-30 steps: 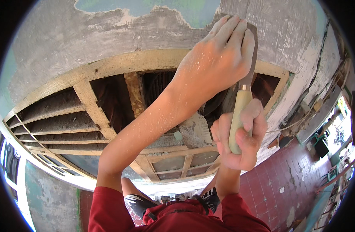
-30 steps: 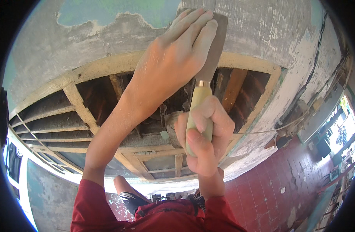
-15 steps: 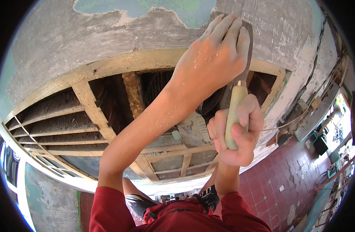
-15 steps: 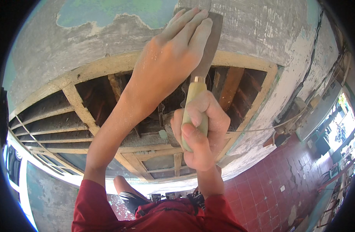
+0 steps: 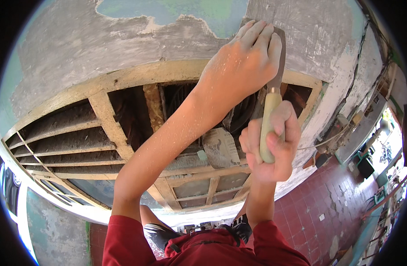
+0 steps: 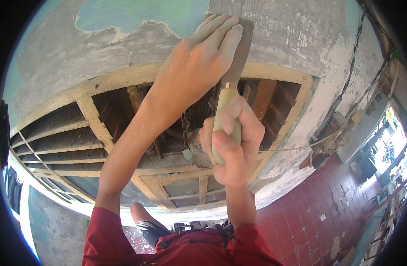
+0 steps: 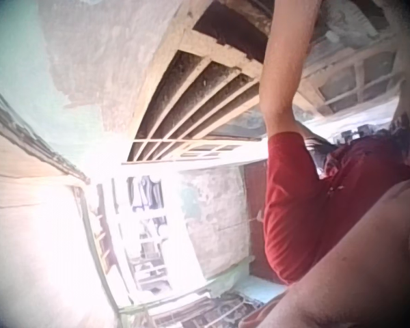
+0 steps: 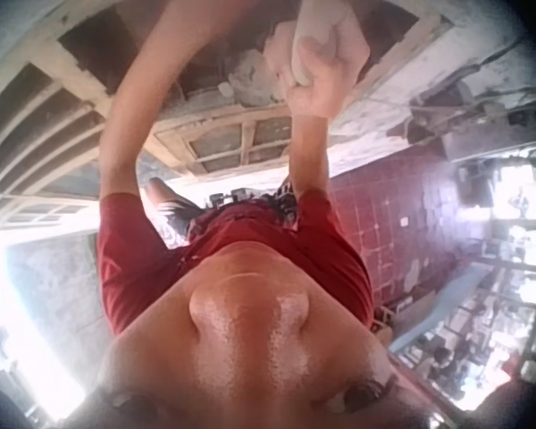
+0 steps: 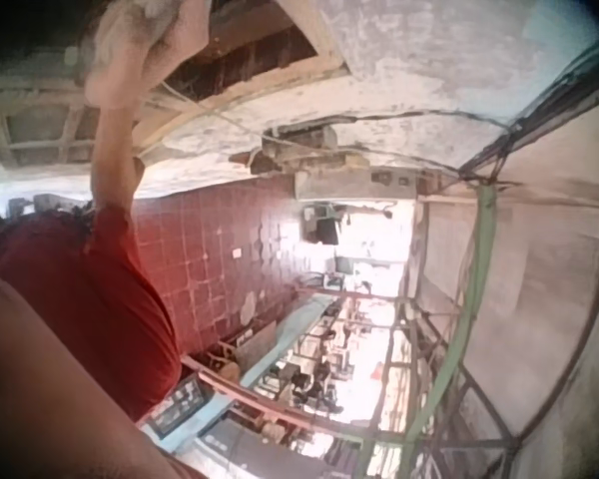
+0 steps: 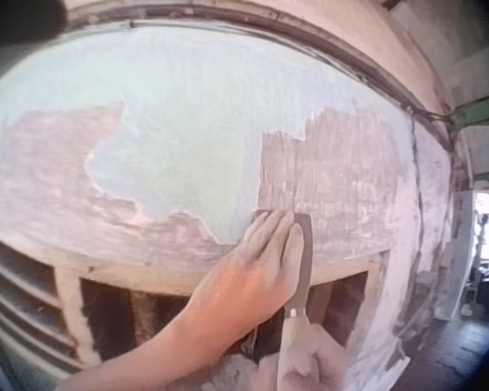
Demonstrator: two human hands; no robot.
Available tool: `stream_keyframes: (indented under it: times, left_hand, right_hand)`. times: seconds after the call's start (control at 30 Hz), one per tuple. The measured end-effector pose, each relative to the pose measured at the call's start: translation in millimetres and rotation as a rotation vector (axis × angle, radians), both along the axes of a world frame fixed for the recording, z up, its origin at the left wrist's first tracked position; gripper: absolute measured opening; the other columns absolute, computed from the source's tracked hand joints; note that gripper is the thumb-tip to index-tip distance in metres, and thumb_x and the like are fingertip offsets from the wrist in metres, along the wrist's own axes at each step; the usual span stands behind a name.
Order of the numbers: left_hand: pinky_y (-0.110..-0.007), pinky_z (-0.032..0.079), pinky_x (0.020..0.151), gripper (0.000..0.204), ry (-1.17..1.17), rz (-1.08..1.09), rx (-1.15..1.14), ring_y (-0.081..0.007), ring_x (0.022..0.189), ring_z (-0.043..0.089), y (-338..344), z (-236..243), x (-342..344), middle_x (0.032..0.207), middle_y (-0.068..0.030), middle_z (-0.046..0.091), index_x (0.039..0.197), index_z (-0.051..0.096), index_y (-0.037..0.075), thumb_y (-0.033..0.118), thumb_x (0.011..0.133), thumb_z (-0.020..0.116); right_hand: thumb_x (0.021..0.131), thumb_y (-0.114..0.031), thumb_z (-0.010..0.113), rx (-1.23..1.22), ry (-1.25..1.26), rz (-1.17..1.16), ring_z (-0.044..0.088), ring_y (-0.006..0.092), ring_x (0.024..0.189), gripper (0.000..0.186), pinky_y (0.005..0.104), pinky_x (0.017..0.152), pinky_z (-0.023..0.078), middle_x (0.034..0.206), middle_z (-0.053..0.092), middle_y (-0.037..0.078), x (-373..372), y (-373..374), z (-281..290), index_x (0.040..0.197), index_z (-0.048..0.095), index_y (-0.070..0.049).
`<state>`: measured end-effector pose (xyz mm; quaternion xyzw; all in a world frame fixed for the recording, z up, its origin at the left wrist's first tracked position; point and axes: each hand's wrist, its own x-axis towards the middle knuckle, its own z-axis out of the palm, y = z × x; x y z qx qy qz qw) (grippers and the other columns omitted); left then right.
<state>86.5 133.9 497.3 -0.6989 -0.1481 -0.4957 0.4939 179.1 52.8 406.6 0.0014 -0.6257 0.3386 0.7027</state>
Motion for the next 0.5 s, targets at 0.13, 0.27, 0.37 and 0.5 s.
stream_keyframes:
  times: [0.13, 0.27, 0.37, 0.5]
  left_hand:
    - [-0.035, 0.049, 0.099, 0.038, 0.008, 0.014, -0.016, -0.031, 0.117, 0.056, -0.4, -4.9, -2.5, 0.12, -0.0186, 0.059, 0.11, 0.056, -0.007, 0.002, 0.074, 0.061]
    - [-0.035, 0.046, 0.101, 0.038, 0.044, -0.003, -0.039, -0.0306, 0.118, 0.055, -2.2, -4.8, -5.7, 0.12, -0.0192, 0.059, 0.111, 0.055, -0.008, 0.002, 0.074, 0.06]
    - [-0.035, 0.045, 0.103, 0.038, 0.052, 0.005, -0.055, -0.0302, 0.118, 0.055, -4.4, 4.5, -8.7, 0.119, -0.0194, 0.059, 0.111, 0.054, -0.008, 0.003, 0.075, 0.06]
    - [-0.036, 0.046, 0.102, 0.038, 0.038, 0.007, -0.008, -0.0307, 0.118, 0.055, -0.7, -9.6, -6.2, 0.12, -0.0203, 0.058, 0.11, 0.054, -0.008, 0.002, 0.075, 0.06]
  right_hand:
    - [0.085, -0.012, 0.05, -0.042, 0.041, -0.002, 0.024, 0.0055, 0.036, 0.019, 0.0211, 0.035, 0.018, 0.048, 0.034, 0.001, -7.2, 0.5, -5.5, 0.084, 0.031, -0.01]
    - [0.084, -0.012, 0.049, -0.003, 0.024, -0.031, 0.023, 0.005, 0.035, 0.017, 0.021, 0.034, 0.017, 0.047, 0.033, 0.001, -8.4, -2.6, -2.3, 0.083, 0.031, -0.011]
    - [0.083, -0.012, 0.047, -0.034, 0.057, -0.039, 0.022, 0.0049, 0.035, 0.016, 0.0207, 0.034, 0.017, 0.047, 0.033, 0.001, -16.4, -4.8, 6.4, 0.082, 0.031, -0.012]
    - [0.083, -0.013, 0.046, -0.043, 0.035, -0.084, 0.021, 0.0049, 0.035, 0.015, 0.0206, 0.035, 0.016, 0.047, 0.032, 0.0, -15.8, -3.9, -7.1, 0.082, 0.031, -0.012]
